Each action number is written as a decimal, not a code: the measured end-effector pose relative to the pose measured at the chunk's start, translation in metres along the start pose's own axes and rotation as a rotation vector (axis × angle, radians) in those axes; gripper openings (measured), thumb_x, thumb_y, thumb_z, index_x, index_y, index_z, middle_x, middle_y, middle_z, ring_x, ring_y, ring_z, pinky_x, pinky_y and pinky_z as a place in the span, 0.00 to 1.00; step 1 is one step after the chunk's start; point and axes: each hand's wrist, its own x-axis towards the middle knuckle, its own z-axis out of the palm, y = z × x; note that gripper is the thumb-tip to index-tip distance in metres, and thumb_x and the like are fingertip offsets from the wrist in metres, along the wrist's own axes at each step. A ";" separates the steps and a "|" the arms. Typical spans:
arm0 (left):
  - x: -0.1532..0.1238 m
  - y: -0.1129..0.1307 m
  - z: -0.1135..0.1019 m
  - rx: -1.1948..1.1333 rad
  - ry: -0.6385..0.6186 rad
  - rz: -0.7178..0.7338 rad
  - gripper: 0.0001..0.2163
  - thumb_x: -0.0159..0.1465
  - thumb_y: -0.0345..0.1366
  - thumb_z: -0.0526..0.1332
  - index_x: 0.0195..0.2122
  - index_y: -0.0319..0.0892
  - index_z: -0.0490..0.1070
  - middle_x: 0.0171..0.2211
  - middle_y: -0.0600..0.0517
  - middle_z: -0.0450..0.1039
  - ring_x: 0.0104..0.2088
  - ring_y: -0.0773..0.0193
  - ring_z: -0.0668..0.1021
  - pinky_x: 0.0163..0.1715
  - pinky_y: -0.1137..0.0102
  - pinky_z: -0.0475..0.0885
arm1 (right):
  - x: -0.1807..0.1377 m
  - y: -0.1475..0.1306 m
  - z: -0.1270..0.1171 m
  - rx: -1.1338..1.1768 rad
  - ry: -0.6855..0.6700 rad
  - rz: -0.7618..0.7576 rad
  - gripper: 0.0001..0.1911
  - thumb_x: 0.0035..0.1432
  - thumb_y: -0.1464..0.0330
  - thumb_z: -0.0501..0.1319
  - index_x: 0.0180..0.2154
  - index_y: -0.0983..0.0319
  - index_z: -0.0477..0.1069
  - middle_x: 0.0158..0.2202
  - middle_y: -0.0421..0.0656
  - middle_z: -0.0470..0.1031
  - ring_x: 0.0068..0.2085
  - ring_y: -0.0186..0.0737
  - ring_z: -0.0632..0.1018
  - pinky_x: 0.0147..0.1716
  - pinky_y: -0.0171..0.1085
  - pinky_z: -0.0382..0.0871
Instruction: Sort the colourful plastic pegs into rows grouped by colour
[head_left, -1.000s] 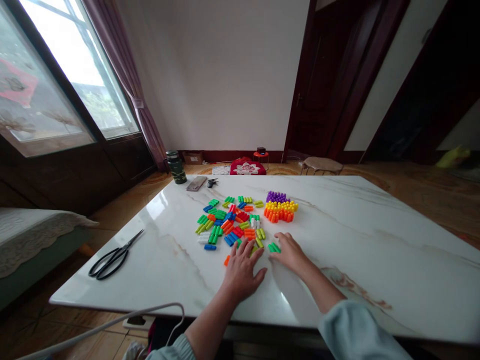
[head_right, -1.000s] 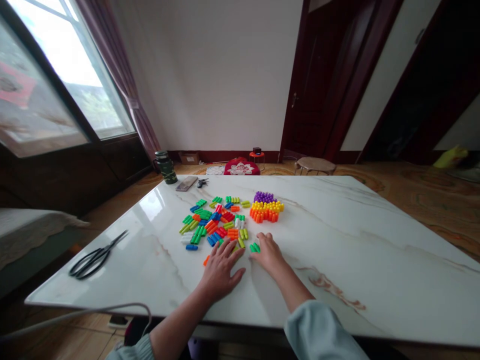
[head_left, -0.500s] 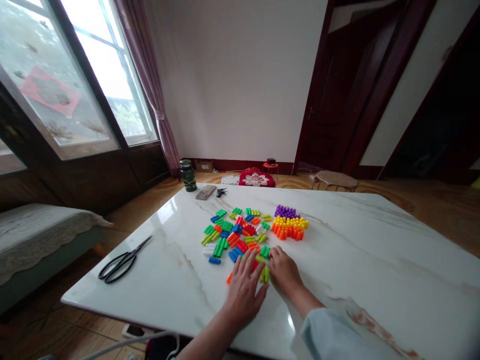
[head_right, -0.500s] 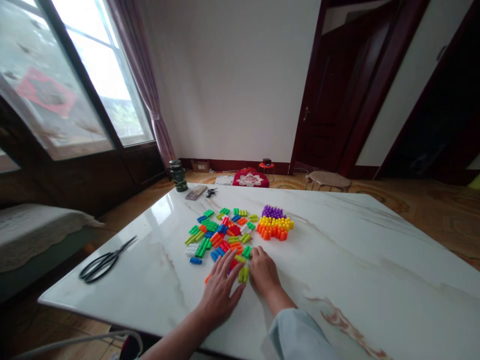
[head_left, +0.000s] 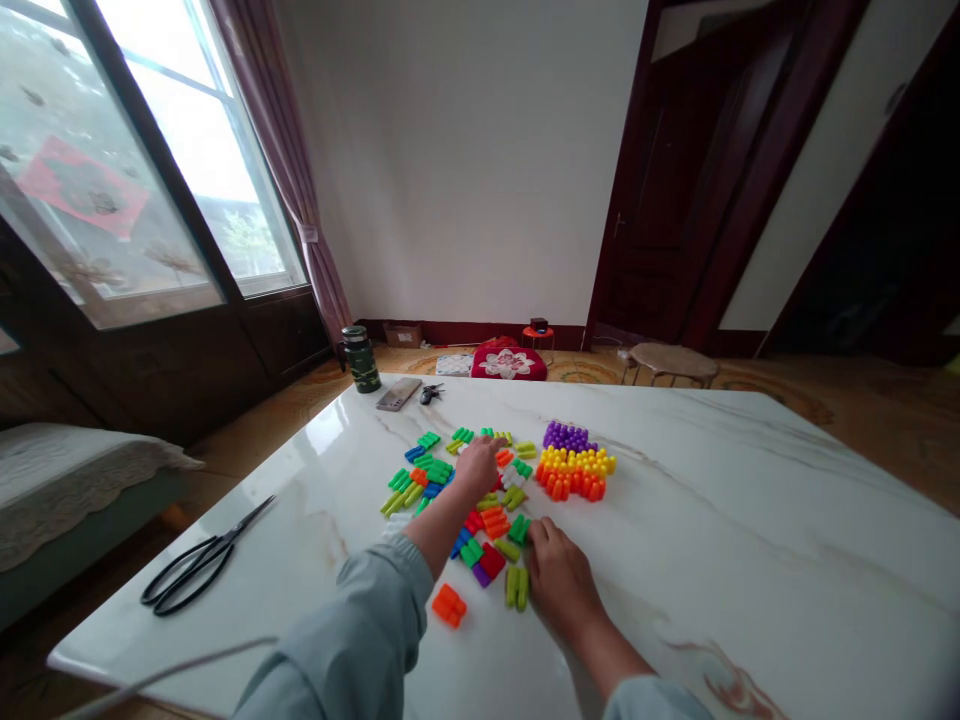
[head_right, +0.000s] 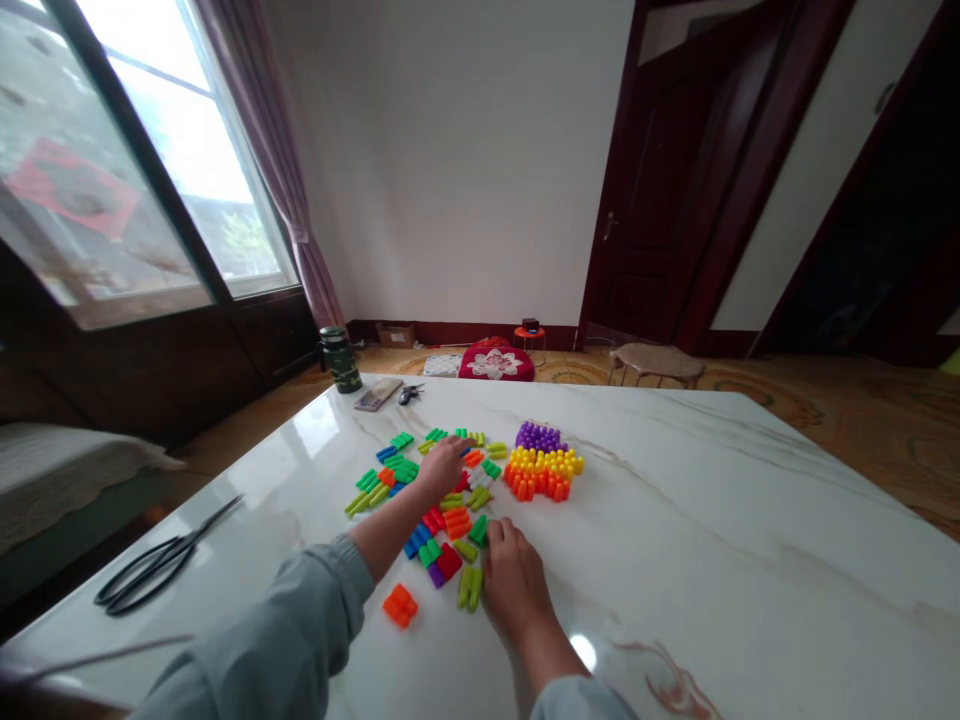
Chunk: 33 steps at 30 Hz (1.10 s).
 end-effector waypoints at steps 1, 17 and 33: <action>0.010 -0.003 0.003 0.015 -0.045 0.025 0.24 0.58 0.23 0.56 0.56 0.47 0.68 0.51 0.47 0.73 0.52 0.56 0.73 0.49 0.65 0.70 | 0.000 0.000 0.000 0.003 -0.006 0.001 0.13 0.53 0.81 0.51 0.36 0.60 0.65 0.37 0.42 0.71 0.39 0.39 0.73 0.37 0.35 0.61; 0.009 0.001 -0.019 0.105 -0.076 0.026 0.19 0.65 0.29 0.49 0.55 0.44 0.67 0.50 0.43 0.68 0.49 0.54 0.74 0.46 0.63 0.70 | 0.001 -0.002 -0.005 -0.017 -0.043 -0.005 0.13 0.53 0.81 0.53 0.38 0.60 0.65 0.39 0.43 0.71 0.41 0.39 0.73 0.39 0.35 0.61; -0.078 0.002 0.005 -0.086 -0.241 0.067 0.18 0.55 0.31 0.64 0.48 0.41 0.71 0.46 0.42 0.70 0.44 0.51 0.76 0.45 0.60 0.72 | 0.000 -0.002 -0.002 -0.053 -0.007 -0.018 0.08 0.61 0.77 0.52 0.38 0.61 0.66 0.39 0.44 0.72 0.39 0.39 0.74 0.37 0.34 0.62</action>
